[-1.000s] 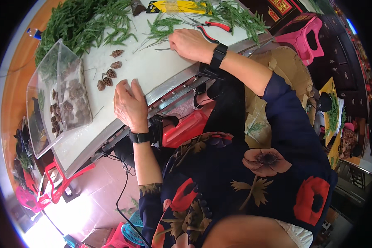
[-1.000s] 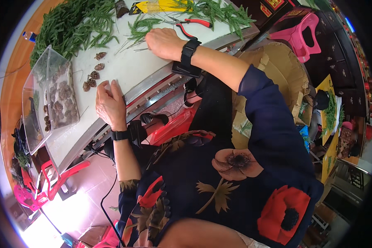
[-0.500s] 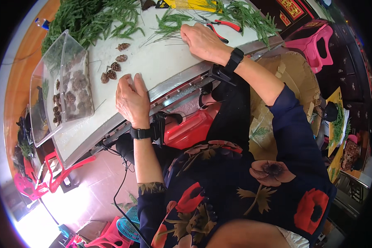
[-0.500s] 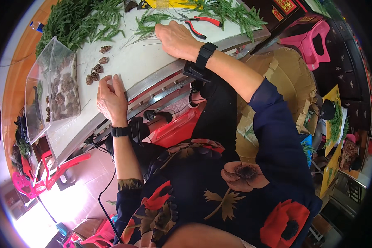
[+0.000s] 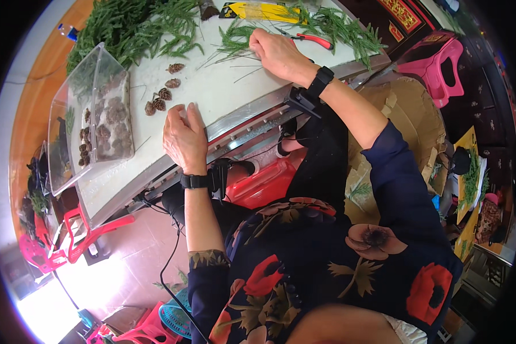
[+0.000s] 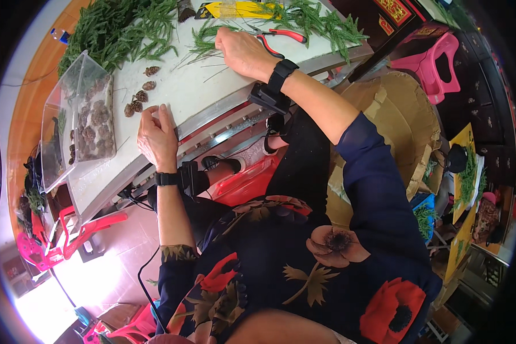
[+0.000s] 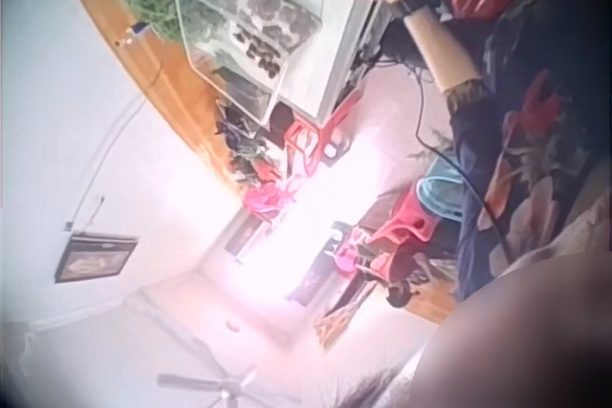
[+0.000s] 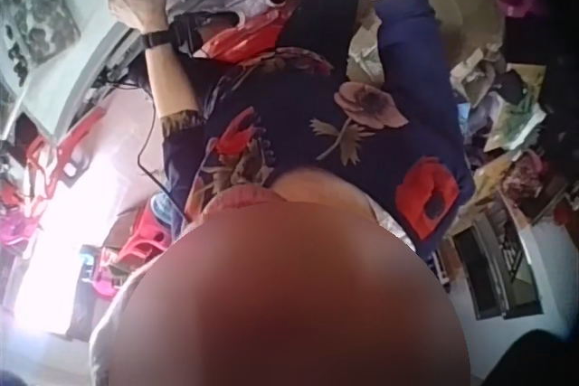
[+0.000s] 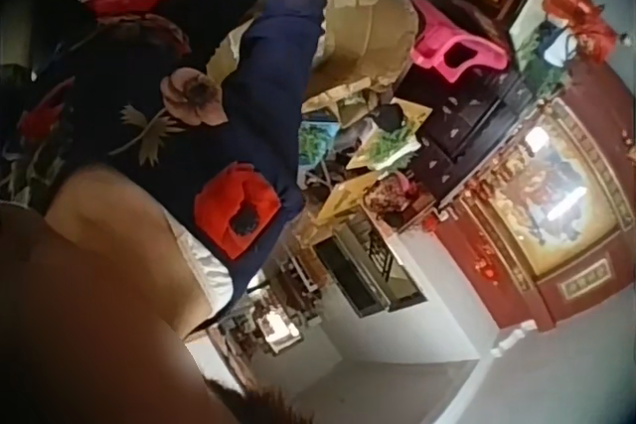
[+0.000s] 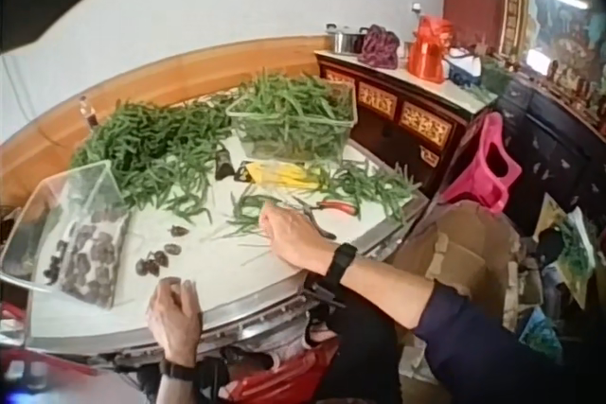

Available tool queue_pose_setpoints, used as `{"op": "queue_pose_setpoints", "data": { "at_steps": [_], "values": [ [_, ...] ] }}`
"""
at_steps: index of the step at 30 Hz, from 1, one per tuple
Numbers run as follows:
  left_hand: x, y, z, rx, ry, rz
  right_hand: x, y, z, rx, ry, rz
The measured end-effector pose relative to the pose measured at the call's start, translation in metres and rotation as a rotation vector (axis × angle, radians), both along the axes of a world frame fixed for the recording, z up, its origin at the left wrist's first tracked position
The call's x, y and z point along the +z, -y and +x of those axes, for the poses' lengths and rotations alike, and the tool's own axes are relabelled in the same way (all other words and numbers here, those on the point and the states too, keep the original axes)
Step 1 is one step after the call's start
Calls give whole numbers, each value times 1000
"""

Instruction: Assembling small decorative wreaths from greenery and pinecones using wire and pliers.

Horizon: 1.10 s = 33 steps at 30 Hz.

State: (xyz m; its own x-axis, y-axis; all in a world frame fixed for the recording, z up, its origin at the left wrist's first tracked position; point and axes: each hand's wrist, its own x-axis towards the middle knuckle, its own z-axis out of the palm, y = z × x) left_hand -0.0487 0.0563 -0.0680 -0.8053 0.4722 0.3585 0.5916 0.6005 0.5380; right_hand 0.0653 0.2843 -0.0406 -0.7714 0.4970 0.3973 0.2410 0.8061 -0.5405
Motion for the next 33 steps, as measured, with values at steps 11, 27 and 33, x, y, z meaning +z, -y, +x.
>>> {"op": "queue_pose_setpoints", "data": {
  "at_steps": [11,27,33],
  "values": [
    [4,3,-2,-6,12,-1,-27,20,15,0,-309,-223],
    [27,-33,-69,107,-651,-455,-36,35,20,-33,-486,-322],
    [52,-9,-37,-179,134,294,-27,39,28,-58,-462,-324]
  ]
}}
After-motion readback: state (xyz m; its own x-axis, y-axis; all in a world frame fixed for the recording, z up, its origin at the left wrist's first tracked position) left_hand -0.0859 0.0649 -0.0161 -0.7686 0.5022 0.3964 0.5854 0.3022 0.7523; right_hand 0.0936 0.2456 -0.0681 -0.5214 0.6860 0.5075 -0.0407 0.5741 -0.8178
